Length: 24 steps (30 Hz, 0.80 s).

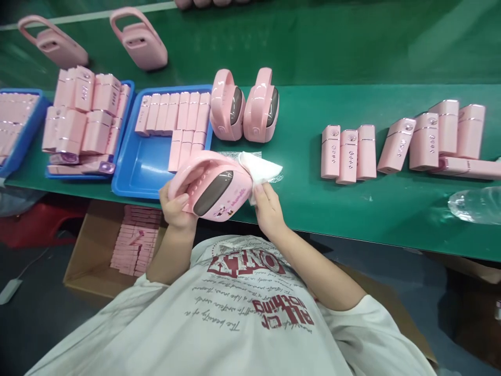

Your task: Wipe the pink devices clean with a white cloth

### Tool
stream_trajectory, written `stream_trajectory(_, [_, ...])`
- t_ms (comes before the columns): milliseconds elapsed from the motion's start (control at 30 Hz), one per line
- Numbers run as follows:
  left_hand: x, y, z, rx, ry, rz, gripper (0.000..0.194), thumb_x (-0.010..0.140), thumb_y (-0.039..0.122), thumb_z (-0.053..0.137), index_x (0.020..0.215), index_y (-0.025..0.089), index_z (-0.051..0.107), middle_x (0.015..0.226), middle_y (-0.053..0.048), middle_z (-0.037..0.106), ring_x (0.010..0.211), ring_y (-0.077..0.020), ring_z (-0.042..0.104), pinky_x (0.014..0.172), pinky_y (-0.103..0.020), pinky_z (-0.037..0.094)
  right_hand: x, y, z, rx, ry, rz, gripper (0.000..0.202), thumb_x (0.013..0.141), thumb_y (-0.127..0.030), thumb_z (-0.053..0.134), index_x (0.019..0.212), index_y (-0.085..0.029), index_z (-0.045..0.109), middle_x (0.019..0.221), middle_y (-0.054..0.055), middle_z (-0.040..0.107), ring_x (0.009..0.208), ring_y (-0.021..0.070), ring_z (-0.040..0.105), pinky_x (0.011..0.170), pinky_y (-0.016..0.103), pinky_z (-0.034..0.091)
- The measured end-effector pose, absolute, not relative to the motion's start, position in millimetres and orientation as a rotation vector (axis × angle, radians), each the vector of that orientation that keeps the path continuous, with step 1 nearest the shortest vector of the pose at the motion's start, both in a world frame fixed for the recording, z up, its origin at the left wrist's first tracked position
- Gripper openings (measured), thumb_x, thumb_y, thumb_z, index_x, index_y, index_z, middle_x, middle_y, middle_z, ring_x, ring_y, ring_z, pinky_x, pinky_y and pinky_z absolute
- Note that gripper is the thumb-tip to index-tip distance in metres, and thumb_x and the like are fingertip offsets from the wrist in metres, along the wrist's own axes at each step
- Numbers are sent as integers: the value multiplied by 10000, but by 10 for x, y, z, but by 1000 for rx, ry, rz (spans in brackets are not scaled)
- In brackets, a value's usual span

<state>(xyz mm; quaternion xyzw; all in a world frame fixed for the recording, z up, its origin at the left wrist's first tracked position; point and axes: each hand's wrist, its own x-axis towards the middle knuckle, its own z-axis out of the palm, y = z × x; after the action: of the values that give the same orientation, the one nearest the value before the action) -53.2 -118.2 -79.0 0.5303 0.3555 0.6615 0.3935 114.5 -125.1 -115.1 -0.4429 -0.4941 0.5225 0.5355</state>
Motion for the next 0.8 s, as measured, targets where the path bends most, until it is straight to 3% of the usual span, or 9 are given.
stream_trajectory(133, [-546, -1286, -607, 1286, 1011, 1695, 367, 683, 394, 549, 956, 263, 757, 942, 2, 740, 1032, -283, 663, 931, -437, 535, 1094, -1387, -929, -891, -1088, 1371, 599, 874, -648, 356, 1309, -249, 459, 1179, 104, 608, 1099, 224, 593, 767, 317, 528])
stream_trajectory(267, [-530, -1347, -481, 1219, 1039, 1561, 387, 663, 467, 496, 854, 240, 744, 884, -40, 729, 1150, -333, 593, 1025, -512, 459, 1062, -1435, -718, -865, -1236, 1416, 733, 917, -616, 44, 1470, -184, 254, 1334, 151, 522, 1190, 229, 557, 910, 371, 502])
stream_trajectory(367, [-530, -1360, -421, 1212, 981, 1472, 387, 648, 500, 498, 798, 228, 729, 899, -60, 722, 1220, -360, 535, 1053, -543, 425, 1059, -1473, -654, -861, -1319, 1406, 764, 913, -560, -89, 1493, -159, 204, 1313, 151, 541, 1196, 224, 558, 1008, 390, 446])
stream_trajectory(600, [-607, -1367, -401, 1218, 897, 1421, 426, 613, 621, 536, 763, 269, 722, 888, -46, 724, 1197, -386, 548, 1010, -582, 451, 1034, -1637, -589, -852, -1175, 1355, 729, 889, -687, 199, 1343, -177, 456, 1210, 147, 607, 1139, 269, 593, 983, 415, 474])
stream_trajectory(700, [-575, -1363, -340, 1169, 845, 1385, 432, 611, 632, 539, 722, 248, 702, 913, -51, 729, 1195, -384, 554, 982, -574, 476, 1046, -1665, -538, -873, -1089, 1284, 526, 889, -608, 350, 1183, -219, 549, 1146, 110, 634, 1074, 256, 617, 909, 388, 513])
stream_trajectory(800, [-488, -1341, -233, 1010, 825, 1285, 418, 728, 576, 483, 791, 222, 698, 1020, -48, 722, 1177, -335, 582, 984, -527, 493, 1151, -1591, -499, -990, -1111, 1144, 356, 878, -514, 455, 1037, -231, 601, 1008, 72, 660, 989, 250, 625, 840, 374, 525])
